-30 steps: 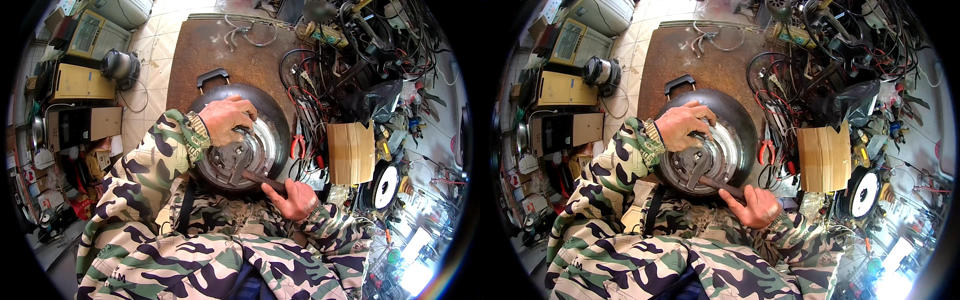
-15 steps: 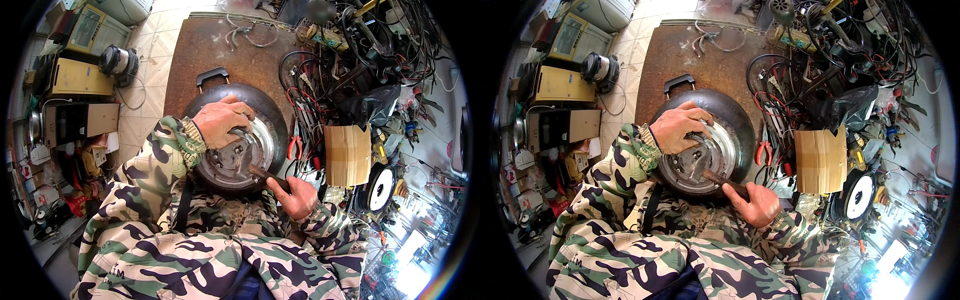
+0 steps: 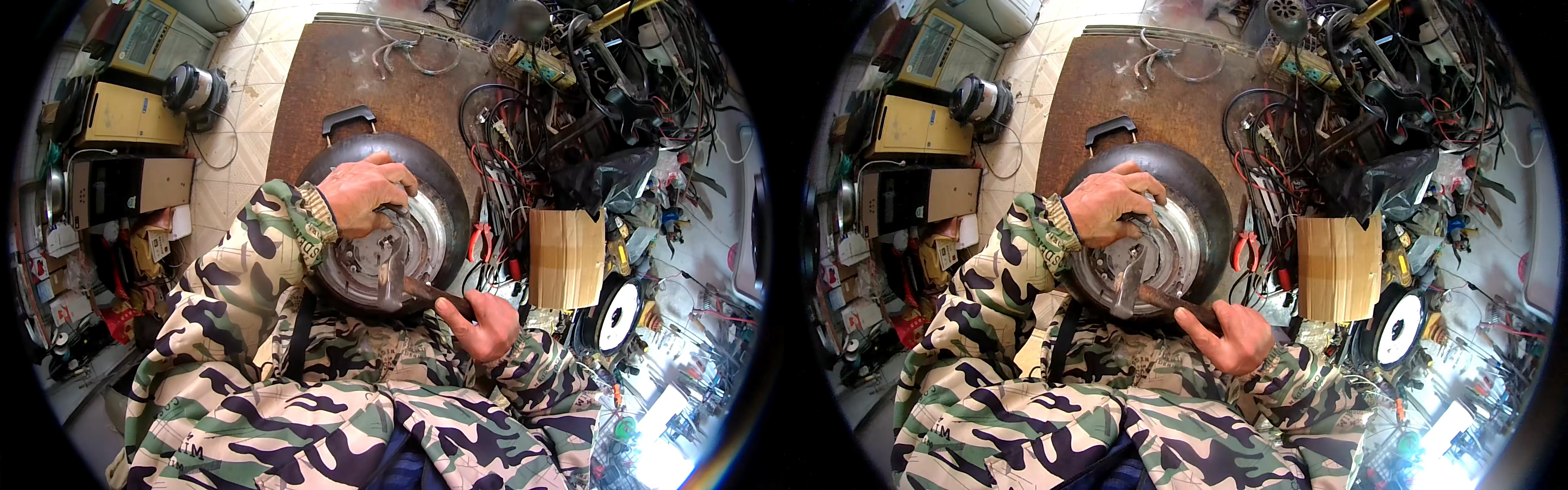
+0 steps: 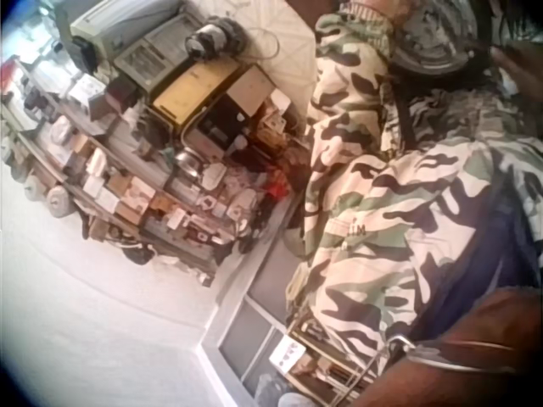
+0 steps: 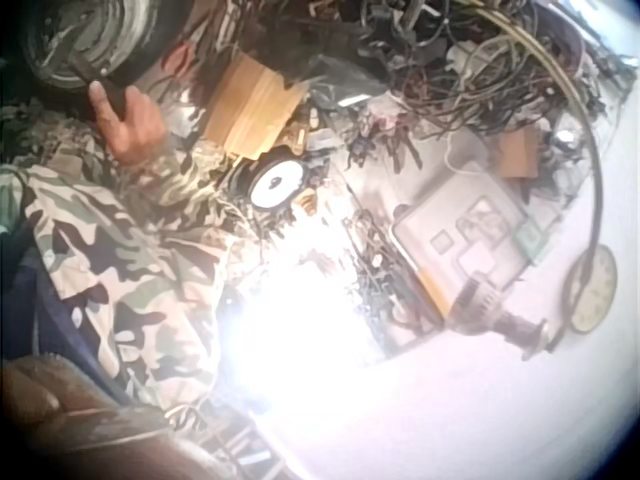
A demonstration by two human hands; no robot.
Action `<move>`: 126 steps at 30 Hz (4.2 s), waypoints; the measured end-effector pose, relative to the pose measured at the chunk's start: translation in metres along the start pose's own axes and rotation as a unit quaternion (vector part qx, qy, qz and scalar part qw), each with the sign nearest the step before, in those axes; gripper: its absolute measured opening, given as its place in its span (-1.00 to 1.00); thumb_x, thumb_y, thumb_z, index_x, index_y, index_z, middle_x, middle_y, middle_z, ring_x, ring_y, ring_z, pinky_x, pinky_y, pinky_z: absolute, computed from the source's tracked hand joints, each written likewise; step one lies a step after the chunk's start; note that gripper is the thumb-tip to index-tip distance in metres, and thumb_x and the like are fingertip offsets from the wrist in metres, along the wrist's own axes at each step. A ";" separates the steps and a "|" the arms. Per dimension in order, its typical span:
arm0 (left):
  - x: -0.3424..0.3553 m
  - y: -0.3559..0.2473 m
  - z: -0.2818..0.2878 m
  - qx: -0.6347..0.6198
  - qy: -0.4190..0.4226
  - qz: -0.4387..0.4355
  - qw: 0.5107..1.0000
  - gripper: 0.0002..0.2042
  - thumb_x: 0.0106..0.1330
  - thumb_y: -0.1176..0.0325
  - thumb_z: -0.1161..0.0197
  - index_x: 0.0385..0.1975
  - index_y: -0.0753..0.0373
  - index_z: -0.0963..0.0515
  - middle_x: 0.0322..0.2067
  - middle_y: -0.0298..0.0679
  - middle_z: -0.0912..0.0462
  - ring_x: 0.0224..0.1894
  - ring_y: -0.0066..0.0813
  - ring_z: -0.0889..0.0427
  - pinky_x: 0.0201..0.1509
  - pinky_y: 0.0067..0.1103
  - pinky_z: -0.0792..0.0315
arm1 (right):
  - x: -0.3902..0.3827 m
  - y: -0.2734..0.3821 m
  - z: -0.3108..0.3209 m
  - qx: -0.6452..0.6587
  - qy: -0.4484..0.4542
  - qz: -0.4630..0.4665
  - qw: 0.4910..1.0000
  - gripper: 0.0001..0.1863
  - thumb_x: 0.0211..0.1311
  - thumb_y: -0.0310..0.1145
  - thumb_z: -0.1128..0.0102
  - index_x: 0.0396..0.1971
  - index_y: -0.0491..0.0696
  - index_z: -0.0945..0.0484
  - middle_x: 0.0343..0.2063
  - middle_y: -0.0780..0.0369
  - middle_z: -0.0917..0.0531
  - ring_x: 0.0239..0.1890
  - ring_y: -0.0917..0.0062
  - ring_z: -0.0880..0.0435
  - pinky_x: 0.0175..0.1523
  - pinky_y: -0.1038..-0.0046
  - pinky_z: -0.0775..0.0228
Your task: The person uses a hammer and a metal chisel to repeatedly strike and scrape the center of a circular metal part clamped to a workbench. The person rotates the part occasionally to access different areas while continuing to chip away material from the surface.
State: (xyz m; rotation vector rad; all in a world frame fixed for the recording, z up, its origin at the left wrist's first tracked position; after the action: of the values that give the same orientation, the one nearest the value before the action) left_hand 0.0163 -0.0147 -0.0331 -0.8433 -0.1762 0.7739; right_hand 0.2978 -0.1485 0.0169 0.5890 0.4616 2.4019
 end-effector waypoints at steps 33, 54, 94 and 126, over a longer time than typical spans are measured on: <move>0.000 -0.007 0.007 -0.011 0.012 0.016 1.000 -0.62 0.03 0.46 -0.60 -0.08 0.13 -0.80 0.15 -0.40 -0.66 0.22 -0.19 -0.56 0.25 -0.26 -0.57 | 0.004 -0.021 -0.002 -0.018 0.107 0.045 0.993 -0.24 0.14 -0.40 -0.40 0.45 0.18 -0.60 -0.41 0.23 -0.42 -0.55 0.50 -0.47 -0.53 0.41 -0.33; -0.117 -0.006 0.015 -0.094 -0.463 0.316 0.823 -0.78 0.43 0.27 -0.46 -0.14 0.32 -0.75 -0.37 -0.22 -0.77 -0.29 -0.51 -0.72 -0.12 -0.52 -0.59 | -0.058 -0.026 -0.025 0.160 -0.116 -0.538 0.819 -0.62 0.32 -0.37 -0.46 0.08 -0.21 -0.69 -0.50 0.18 -0.69 -0.47 0.56 -0.68 -0.32 0.40 -0.55; -0.175 0.070 -0.080 -0.331 -0.583 0.337 0.661 -0.68 0.63 0.19 -0.22 0.09 0.36 -0.60 0.00 -0.15 -0.75 -0.14 -0.56 -0.63 -0.03 -0.55 -0.54 | -0.001 -0.134 -0.117 0.233 -0.174 -0.469 0.834 -0.64 0.51 -0.29 -0.34 0.14 -0.20 -0.65 -0.21 0.12 -0.77 -0.19 0.37 -0.71 0.04 0.31 -0.56; -0.123 -0.024 -0.096 -0.030 -0.469 0.450 0.759 -0.05 0.00 -0.03 -0.71 0.41 0.25 -0.44 0.46 -0.09 -0.42 0.44 0.02 -0.34 0.57 -0.20 -0.27 | 0.086 0.021 0.048 0.094 0.176 -0.135 0.971 -0.31 0.25 -0.54 -0.43 0.41 -0.18 -0.47 -0.21 -0.02 -0.69 -0.27 0.02 -0.76 -0.20 0.15 -0.60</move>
State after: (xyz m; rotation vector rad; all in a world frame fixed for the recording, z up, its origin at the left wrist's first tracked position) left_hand -0.0179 -0.1667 -0.0616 -0.4851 -0.7206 2.1036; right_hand 0.2509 -0.1004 0.0928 0.1582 0.8687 2.2150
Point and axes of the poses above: each hand's wrist, its own x-axis towards the middle knuckle, its own z-axis out of the back of the hand, y = z × x, the point moved 3 cm from there along x, towards the middle knuckle
